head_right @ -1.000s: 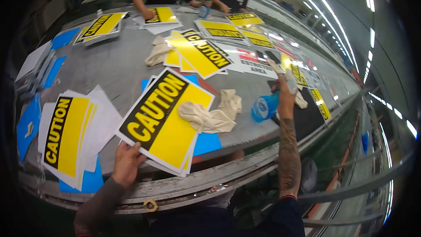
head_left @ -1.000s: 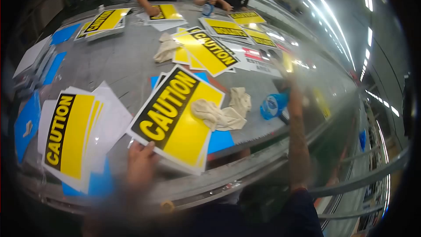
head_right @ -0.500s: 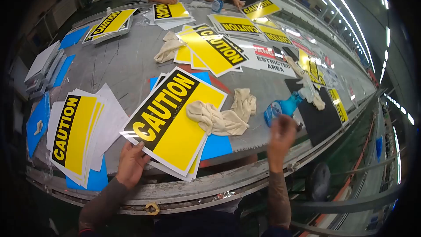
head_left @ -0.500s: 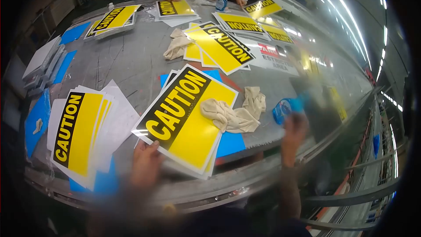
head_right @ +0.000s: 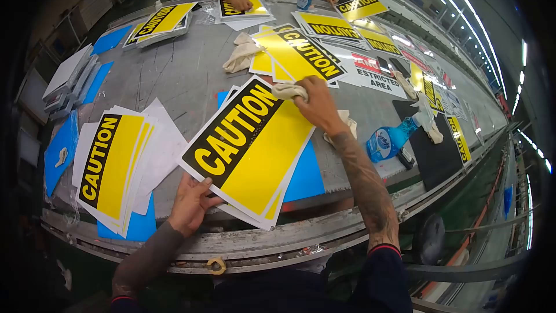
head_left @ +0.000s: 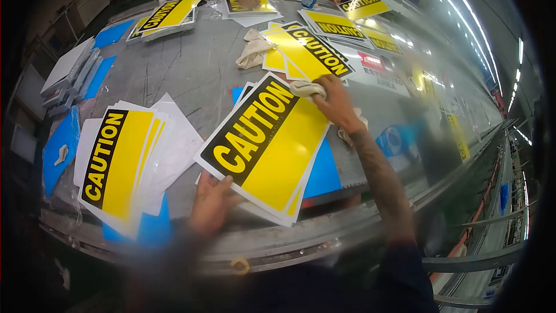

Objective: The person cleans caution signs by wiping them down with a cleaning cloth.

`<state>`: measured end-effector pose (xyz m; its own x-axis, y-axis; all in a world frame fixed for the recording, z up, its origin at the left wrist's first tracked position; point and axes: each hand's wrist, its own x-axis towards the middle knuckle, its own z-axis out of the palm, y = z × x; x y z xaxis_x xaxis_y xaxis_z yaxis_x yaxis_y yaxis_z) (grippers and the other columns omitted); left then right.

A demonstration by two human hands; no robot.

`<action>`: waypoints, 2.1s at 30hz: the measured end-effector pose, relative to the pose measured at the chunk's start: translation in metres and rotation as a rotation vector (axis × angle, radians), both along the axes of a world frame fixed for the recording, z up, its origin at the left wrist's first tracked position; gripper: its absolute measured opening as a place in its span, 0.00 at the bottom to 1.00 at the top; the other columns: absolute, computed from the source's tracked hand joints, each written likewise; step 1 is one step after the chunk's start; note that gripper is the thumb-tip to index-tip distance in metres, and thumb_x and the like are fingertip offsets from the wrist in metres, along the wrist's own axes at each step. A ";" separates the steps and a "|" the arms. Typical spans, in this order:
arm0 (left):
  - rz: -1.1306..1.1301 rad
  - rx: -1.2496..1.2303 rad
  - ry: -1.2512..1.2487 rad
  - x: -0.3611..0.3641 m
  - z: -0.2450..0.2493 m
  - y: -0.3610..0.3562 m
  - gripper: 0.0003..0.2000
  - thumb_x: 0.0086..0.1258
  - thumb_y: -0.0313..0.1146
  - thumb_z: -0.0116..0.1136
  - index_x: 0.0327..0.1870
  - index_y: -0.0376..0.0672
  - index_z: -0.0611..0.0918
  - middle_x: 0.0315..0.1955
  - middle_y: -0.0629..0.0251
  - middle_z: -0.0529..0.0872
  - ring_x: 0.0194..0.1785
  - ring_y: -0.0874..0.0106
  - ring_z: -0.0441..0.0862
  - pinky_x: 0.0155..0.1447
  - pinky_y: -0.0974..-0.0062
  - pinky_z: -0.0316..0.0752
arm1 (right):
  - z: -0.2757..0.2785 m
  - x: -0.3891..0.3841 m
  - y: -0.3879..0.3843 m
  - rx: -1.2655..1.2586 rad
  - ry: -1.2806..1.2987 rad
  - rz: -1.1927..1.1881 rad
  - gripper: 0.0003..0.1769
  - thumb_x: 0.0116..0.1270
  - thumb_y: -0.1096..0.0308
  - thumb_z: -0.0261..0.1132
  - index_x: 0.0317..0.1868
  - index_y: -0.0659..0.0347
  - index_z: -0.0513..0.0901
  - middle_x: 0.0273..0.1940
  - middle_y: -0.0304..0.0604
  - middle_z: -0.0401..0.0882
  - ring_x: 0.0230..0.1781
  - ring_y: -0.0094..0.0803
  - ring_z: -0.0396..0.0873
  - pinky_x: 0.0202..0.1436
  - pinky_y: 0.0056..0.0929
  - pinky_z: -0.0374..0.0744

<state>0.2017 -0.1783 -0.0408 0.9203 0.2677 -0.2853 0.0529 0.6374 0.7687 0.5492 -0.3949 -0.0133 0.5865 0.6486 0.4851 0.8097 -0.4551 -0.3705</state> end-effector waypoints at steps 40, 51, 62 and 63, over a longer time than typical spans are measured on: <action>0.104 0.029 0.080 0.002 -0.007 -0.005 0.25 0.87 0.21 0.50 0.81 0.44 0.62 0.72 0.59 0.79 0.68 0.64 0.86 0.55 0.65 0.96 | -0.059 -0.055 -0.019 -0.173 -0.159 -0.416 0.27 0.61 0.64 0.80 0.59 0.66 0.87 0.55 0.57 0.80 0.58 0.56 0.77 0.61 0.51 0.79; 0.088 0.055 0.066 -0.002 -0.005 -0.009 0.25 0.87 0.21 0.50 0.81 0.44 0.63 0.71 0.56 0.80 0.70 0.63 0.86 0.58 0.63 0.95 | -0.051 -0.068 -0.022 -0.217 -0.047 -0.407 0.20 0.72 0.62 0.71 0.59 0.66 0.85 0.60 0.55 0.78 0.62 0.57 0.79 0.61 0.51 0.83; 0.094 0.074 0.087 -0.003 -0.006 -0.011 0.25 0.87 0.23 0.51 0.80 0.45 0.63 0.71 0.57 0.79 0.70 0.63 0.85 0.58 0.63 0.94 | -0.011 -0.167 0.005 -0.223 0.102 -0.027 0.21 0.78 0.57 0.69 0.60 0.64 0.88 0.52 0.53 0.82 0.59 0.52 0.81 0.61 0.44 0.83; 0.090 0.081 0.091 -0.002 -0.006 -0.011 0.25 0.87 0.23 0.51 0.80 0.45 0.63 0.71 0.57 0.79 0.70 0.63 0.85 0.58 0.63 0.94 | -0.014 -0.154 0.001 -0.123 0.106 -0.050 0.20 0.77 0.57 0.70 0.59 0.64 0.89 0.51 0.52 0.83 0.57 0.51 0.83 0.59 0.44 0.83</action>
